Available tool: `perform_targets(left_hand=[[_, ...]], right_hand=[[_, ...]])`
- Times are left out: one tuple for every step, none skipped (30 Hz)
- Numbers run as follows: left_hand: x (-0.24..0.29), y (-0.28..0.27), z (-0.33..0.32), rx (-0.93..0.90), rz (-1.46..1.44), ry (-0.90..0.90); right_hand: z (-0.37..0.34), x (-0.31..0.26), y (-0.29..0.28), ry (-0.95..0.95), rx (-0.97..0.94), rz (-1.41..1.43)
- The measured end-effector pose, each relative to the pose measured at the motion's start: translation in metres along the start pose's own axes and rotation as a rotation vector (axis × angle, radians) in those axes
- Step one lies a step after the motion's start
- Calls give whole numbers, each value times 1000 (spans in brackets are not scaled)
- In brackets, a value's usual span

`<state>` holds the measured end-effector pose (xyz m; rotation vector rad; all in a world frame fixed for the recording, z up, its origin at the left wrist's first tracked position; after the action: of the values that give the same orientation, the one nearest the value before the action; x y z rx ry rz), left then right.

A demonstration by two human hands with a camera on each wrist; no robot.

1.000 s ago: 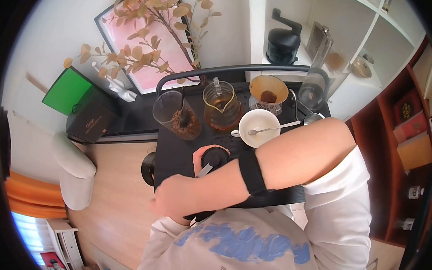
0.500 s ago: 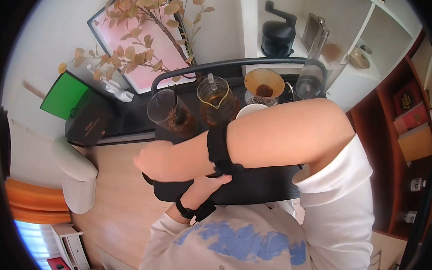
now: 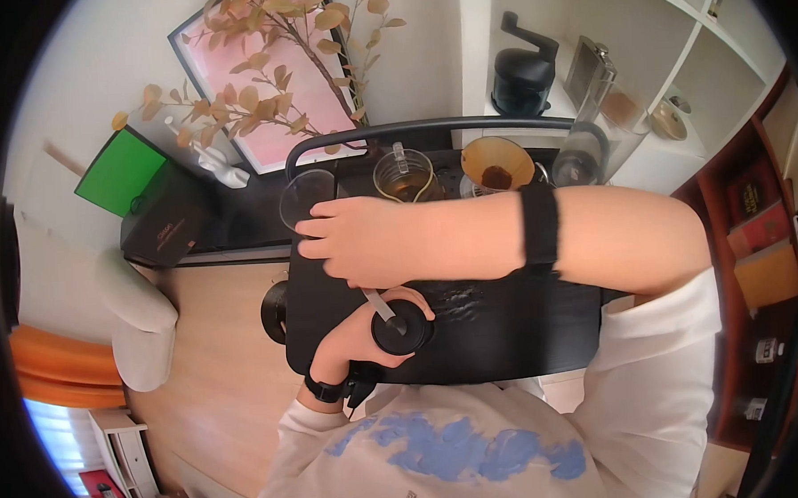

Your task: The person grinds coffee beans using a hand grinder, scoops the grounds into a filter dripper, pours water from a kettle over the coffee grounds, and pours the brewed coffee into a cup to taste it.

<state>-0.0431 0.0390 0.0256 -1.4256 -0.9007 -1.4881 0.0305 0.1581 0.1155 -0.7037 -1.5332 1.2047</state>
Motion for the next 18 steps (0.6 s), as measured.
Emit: perform_targets(left_hand=[[7,-1,0,-9,-4,-4],[11,-3,0,-18,-8,-7],[9,-5,-1,-12,-10,-5],[6,-8,-2,-68,-3,-41],[4,-9,-2,-125,4,-76],[3,-9,-2,-121,4,-74],[2,-8,-3,-96,-16,-61],[2,-7,-5,-72,-36,-49],[3,-5,-6,-71,-36,-50],[4,-2,-7,27,-16,-37],[4,2,-9,125,2,-25],[0,8,-11,128,1,-27],[-8,13,-14,287,-24,-29],[-15,18,-16,445,-49,-33],[-18,21,-17,504,-27,-43],[-22,24,-18,507,-29,-47],[-25,27,-20,532,5,-20],[-27,29,-20,557,40,9]], right_hand=[[-10,4,-2,-59,107,128],[-17,7,-3,-119,214,257],[-21,9,-3,-125,212,258],[-25,11,-4,-124,147,333],[-27,12,-4,-122,82,407],[-29,11,-1,-126,80,406],[-30,9,2,-125,122,413],[-30,8,5,-123,165,421],[-31,8,6,-125,166,421],[-31,8,6,-100,79,443],[-31,8,6,-77,-8,465],[-33,8,9,-80,-7,467],[-35,8,13,-32,48,431],[-37,7,16,16,102,396],[-39,4,18,15,103,401],[-40,1,19,43,124,353],[-40,-3,19,70,146,302],[-40,-6,18,65,147,304]])
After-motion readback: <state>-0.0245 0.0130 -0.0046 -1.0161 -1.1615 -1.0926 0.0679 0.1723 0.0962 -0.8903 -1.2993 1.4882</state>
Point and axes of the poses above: each hand's wrist, its own z-axis towards the middle knuckle, its own y-axis out of the palm, x = y × z, the point moved 1 cm from there along z, towards the middle knuckle, and after that the axes turned 5 degrees about -z, right-handed, at the moved point
